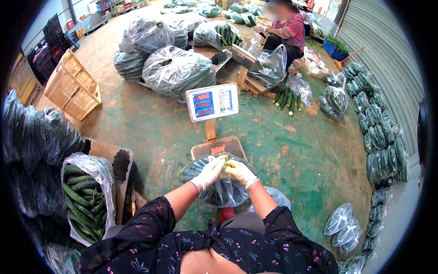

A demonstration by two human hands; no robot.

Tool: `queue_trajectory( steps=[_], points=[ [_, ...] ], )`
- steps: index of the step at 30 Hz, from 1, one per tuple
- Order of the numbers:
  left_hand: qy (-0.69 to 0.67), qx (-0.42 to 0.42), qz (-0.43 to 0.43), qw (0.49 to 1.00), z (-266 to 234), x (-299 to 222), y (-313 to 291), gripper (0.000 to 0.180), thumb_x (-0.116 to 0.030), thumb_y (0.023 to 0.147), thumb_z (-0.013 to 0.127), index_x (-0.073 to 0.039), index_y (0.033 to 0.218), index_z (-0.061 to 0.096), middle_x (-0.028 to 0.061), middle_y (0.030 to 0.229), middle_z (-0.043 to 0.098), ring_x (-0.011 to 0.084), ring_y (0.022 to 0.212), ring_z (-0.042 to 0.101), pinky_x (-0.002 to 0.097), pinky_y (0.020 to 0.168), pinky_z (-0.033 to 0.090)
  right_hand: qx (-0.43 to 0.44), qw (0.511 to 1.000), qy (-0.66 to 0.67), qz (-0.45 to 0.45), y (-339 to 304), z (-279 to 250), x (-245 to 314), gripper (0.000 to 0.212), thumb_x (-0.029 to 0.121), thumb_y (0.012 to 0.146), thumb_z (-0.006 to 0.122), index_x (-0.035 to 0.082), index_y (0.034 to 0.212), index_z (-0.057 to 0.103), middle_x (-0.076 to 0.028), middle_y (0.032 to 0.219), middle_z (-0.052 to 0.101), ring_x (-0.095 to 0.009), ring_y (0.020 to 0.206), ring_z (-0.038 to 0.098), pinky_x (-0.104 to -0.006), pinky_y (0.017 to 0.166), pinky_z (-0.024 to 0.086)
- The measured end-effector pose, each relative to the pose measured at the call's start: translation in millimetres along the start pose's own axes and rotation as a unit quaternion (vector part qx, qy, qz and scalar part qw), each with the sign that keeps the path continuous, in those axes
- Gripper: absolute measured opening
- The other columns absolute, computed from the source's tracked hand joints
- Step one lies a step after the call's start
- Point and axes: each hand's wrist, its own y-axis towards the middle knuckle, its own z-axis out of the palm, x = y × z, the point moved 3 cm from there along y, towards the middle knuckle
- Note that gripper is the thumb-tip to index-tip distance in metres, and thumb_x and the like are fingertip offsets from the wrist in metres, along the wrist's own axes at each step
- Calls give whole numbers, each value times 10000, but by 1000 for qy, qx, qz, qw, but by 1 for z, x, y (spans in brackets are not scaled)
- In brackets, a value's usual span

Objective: The person sorts cucumbers by trimming the ends with a small knife, placing them into plastic bags, weighing the bags on a digital scale to achieve a specific weight, and tying the bags closed.

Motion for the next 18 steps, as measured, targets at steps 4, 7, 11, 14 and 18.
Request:
queue_trajectory(
  steps=[4,7,11,14,18],
  points=[
    [-93,179,-193,960,-8,-26,2,274,-218,926,537,-18,1097,614,76,939,645,155,842,609,265,756,493,-102,985,-101,-94,-23,6,39,168,104,793,689,37,943,653,1,906,614,-98,824,563,-250,750,461],
    [-225,183,-164,943,-14,-30,0,238,-179,884,582,12,1016,639,67,843,657,150,732,621,269,662,503,-141,946,-261,-127,-47,36,85,120,89,740,716,27,828,662,-49,793,613,-135,777,590,-261,716,474],
    [-194,192,-170,947,-12,-15,-5,190,-84,831,594,25,979,640,63,846,653,131,733,586,249,702,477,-30,930,-355,-88,-58,39,73,145,184,752,707,65,828,676,-61,861,625,-166,824,593,-315,782,461],
    [-188,191,-148,952,-5,-27,-10,194,-26,821,561,26,1000,612,55,851,639,140,750,584,256,737,471,-62,974,-188,-107,-49,17,65,187,173,830,640,55,975,656,-60,977,631,-163,915,586,-290,837,453],
    [-45,177,-127,975,10,-44,-15,209,-27,817,553,-10,1021,592,55,816,622,171,809,615,306,736,486,4,974,215,-76,-9,17,67,358,288,956,456,23,1176,555,-82,1080,622,-187,987,594,-310,865,474]
  ],
)
